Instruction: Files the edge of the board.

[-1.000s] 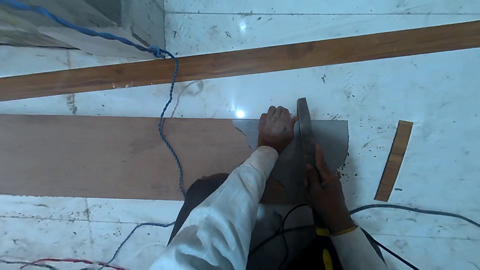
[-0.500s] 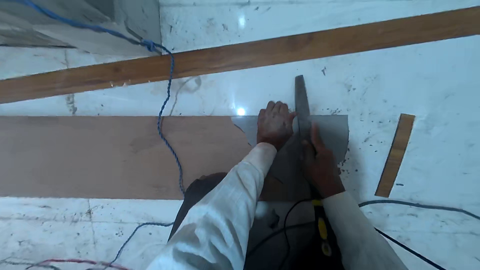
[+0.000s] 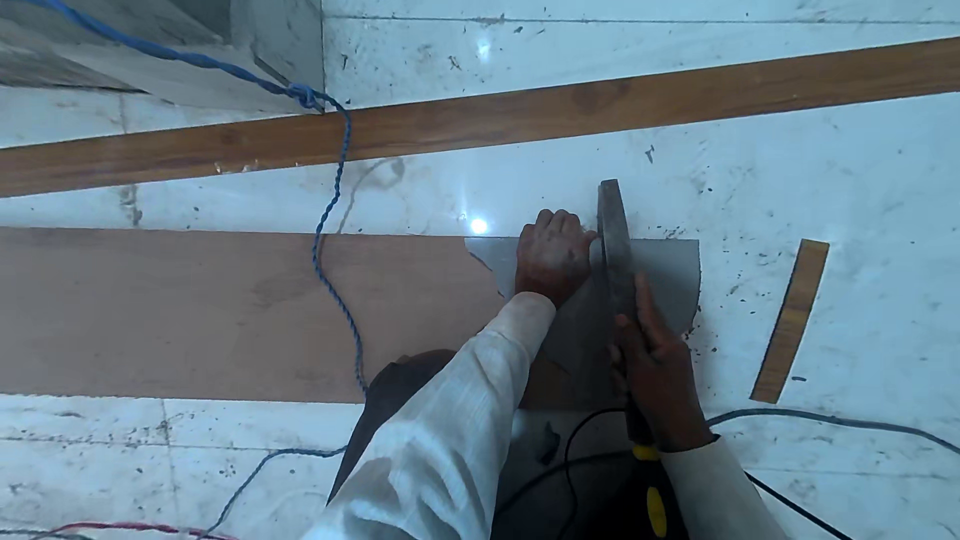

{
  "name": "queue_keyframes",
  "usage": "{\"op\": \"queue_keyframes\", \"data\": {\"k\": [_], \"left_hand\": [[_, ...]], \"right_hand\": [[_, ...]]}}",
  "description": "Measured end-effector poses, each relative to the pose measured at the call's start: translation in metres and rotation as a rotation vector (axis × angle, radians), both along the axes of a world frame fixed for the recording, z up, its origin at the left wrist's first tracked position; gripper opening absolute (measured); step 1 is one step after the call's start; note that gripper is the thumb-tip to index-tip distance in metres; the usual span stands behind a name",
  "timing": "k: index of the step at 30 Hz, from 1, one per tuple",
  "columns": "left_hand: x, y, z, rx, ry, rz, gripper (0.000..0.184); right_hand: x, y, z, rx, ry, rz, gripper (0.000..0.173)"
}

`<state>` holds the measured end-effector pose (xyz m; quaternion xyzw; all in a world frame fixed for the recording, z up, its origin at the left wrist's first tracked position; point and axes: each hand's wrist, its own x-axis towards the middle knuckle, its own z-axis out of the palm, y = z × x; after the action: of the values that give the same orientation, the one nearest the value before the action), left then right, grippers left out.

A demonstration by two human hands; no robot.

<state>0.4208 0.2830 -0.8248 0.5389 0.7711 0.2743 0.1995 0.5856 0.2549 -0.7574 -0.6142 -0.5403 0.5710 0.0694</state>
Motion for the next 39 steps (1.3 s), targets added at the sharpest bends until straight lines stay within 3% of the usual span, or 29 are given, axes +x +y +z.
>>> {"op": "queue_keyframes", "data": {"k": [11, 19, 23, 28, 33, 39], "left_hand": [[0.001, 0.000, -0.001, -0.004, 0.008, -0.001, 0.029], [0.001, 0.003, -0.001, 0.013, 0.049, 0.010, 0.028], [0.002, -0.001, 0.006, -0.077, -0.005, -0.033, 0.031], [0.001, 0.004, -0.002, 0.056, 0.079, 0.039, 0.026], [0.000, 0.004, 0.000, 0.033, 0.043, -0.002, 0.029], [-0.001, -0.001, 0.000, -0.030, -0.018, -0.017, 0.030]], "right_hand": [[-0.001, -0.005, -0.007, 0.028, -0.048, 0.029, 0.057], [0.000, -0.010, -0.010, 0.344, -0.274, 0.247, 0.055], [-0.016, 0.012, -0.012, 0.273, -0.315, 0.279, 0.056], [-0.008, -0.010, -0.012, 0.419, -0.316, 0.292, 0.056], [-0.029, 0.029, -0.014, 0.296, -0.278, 0.248, 0.056], [0.003, 0.009, 0.004, 0.077, -0.030, -0.040, 0.057]]}}
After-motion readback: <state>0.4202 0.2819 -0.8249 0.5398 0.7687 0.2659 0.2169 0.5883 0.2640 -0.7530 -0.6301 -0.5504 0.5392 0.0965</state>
